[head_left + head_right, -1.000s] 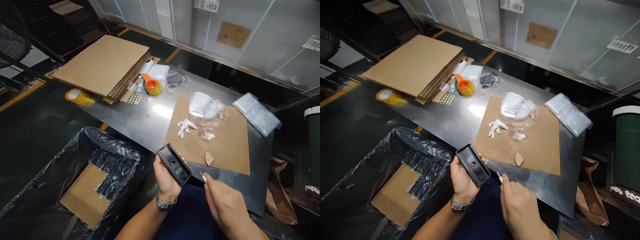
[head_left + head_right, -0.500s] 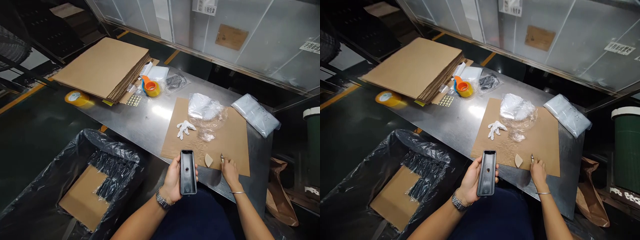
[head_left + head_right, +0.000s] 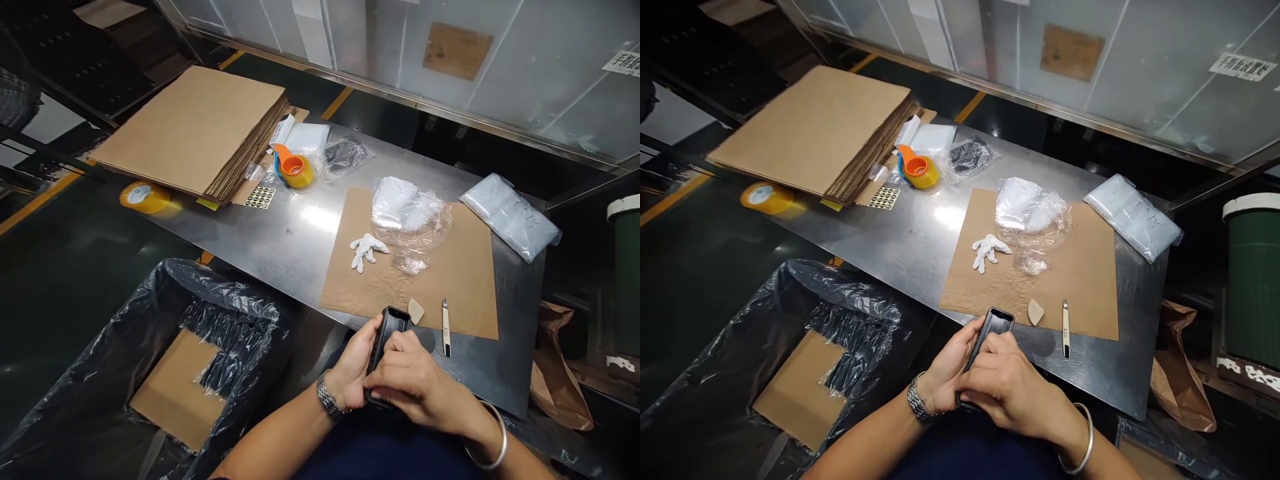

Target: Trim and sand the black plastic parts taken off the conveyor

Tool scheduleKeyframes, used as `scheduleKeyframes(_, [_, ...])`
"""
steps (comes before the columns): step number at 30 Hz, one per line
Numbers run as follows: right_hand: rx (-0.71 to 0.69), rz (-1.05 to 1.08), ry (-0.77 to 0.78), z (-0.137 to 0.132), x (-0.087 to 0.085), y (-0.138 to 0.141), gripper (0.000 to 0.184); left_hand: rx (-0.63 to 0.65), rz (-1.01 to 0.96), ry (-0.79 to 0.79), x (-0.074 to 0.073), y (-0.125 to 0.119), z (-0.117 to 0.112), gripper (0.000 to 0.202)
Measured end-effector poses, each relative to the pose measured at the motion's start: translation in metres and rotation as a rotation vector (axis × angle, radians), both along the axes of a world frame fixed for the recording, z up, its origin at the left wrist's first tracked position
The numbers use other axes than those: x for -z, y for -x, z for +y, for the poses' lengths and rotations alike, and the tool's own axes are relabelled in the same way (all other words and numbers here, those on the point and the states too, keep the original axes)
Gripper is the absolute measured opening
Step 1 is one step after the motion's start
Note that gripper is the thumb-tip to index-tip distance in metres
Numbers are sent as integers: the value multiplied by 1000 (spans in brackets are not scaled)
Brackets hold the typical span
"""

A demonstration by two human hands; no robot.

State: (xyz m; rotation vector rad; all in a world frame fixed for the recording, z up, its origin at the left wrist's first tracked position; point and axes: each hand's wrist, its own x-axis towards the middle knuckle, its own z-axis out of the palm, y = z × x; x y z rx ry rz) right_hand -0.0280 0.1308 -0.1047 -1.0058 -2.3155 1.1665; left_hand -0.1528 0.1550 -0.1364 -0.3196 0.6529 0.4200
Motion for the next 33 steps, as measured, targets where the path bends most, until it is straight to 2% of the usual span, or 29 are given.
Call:
scheduleKeyframes(7, [77, 14, -76, -1, 4, -2, 17, 19, -71, -1, -4, 0, -2, 38])
scheduleKeyframes(13, [207, 114, -162, 2, 13, -9, 13, -7, -32, -110, -11, -3, -5, 37])
scheduleKeyframes(19, [383, 62, -180, 18, 22, -23, 14, 196, 137, -106, -10, 0, -12, 50])
scheduleKeyframes(23, [517, 118, -45, 28, 29, -28, 12, 197, 135, -113, -9, 2, -15, 56])
scheduleKeyframes(26, [547, 173, 94, 30, 32, -27, 15, 202, 124, -130, -8, 3, -15, 55])
scheduleKeyframes(30, [478, 229, 244, 28, 31, -29, 20, 222, 107, -128, -6, 5, -17, 56])
scheduleKeyframes(33, [424, 252, 269, 27, 30, -32, 18, 230, 90, -133, -4, 6, -18, 54])
